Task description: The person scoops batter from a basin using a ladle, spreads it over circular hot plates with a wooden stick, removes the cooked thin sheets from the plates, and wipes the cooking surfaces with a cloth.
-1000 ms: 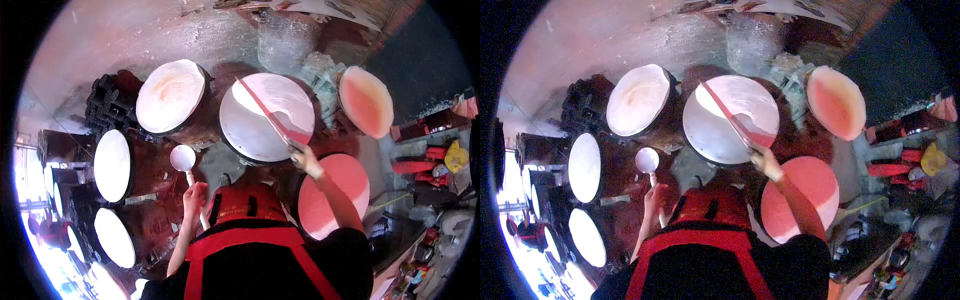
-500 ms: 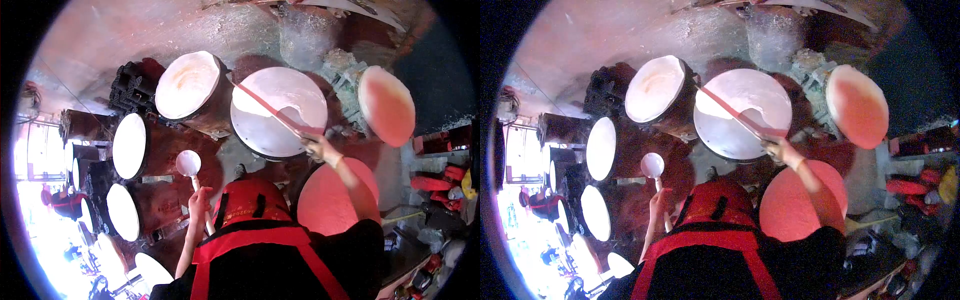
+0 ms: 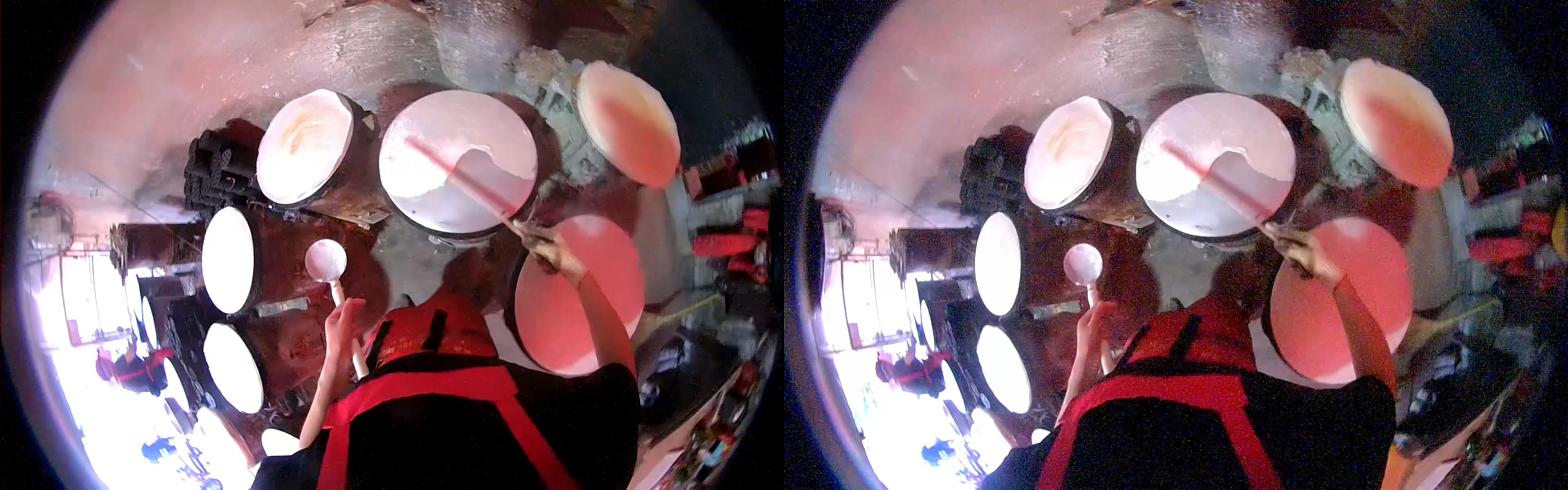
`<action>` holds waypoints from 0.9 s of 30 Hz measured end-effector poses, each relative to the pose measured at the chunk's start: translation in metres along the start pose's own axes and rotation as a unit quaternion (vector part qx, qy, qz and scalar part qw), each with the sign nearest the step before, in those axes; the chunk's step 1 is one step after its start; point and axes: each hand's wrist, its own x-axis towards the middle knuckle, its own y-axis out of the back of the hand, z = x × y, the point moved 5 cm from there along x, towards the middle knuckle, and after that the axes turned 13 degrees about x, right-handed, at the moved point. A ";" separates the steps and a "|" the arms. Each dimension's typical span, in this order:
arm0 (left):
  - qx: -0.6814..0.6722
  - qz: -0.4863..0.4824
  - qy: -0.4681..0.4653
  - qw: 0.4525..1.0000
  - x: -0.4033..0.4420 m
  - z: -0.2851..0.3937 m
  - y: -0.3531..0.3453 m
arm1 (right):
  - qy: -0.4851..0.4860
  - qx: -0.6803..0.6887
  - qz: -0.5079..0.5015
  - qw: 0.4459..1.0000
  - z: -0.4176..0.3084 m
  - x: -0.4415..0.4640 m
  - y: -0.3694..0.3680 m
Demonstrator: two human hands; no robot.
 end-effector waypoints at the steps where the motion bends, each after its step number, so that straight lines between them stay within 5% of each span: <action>1: -0.043 -0.046 -0.010 0.998 0.001 0.009 -0.002 | 0.032 0.069 0.056 0.996 0.016 0.008 -0.002; 3: -0.029 -0.085 -0.005 0.996 0.012 0.017 0.003 | 0.116 0.195 0.154 0.962 0.047 0.021 -0.007; 5: -0.011 -0.150 -0.017 0.989 0.016 0.036 0.010 | 0.165 0.106 0.148 0.969 0.061 0.020 -0.037; 9: 0.015 -0.217 -0.030 0.976 0.045 0.036 0.042 | 0.029 0.112 0.114 0.987 0.113 -0.062 -0.088; 10: 0.017 -0.231 -0.039 0.972 0.056 0.030 0.051 | -0.073 0.165 0.146 0.973 0.127 -0.087 -0.104; 13: 0.013 -0.250 -0.036 0.967 0.085 0.004 0.082 | -0.029 0.190 0.226 0.955 0.173 -0.117 -0.136; 17: 0.031 -0.214 -0.006 0.976 0.080 -0.011 0.132 | 0.117 0.327 0.312 0.884 0.188 0.005 -0.227; 19: 0.033 -0.198 -0.014 0.980 0.070 -0.021 0.159 | 0.195 0.239 0.322 0.895 0.149 0.082 -0.280; 22: 0.012 -0.155 -0.002 0.988 0.048 -0.028 0.195 | 0.284 -0.065 0.372 0.881 0.068 0.173 -0.336; 24: 0.003 -0.129 0.002 0.992 0.048 -0.046 0.215 | 0.301 0.157 0.308 0.889 0.056 0.231 -0.352; 25: -0.016 -0.116 0.016 0.993 0.048 -0.055 0.223 | 0.205 0.241 0.317 0.894 0.052 0.237 -0.357; 27: -0.016 -0.114 0.013 0.993 0.049 -0.062 0.235 | 0.242 0.213 0.336 0.885 0.075 0.236 -0.357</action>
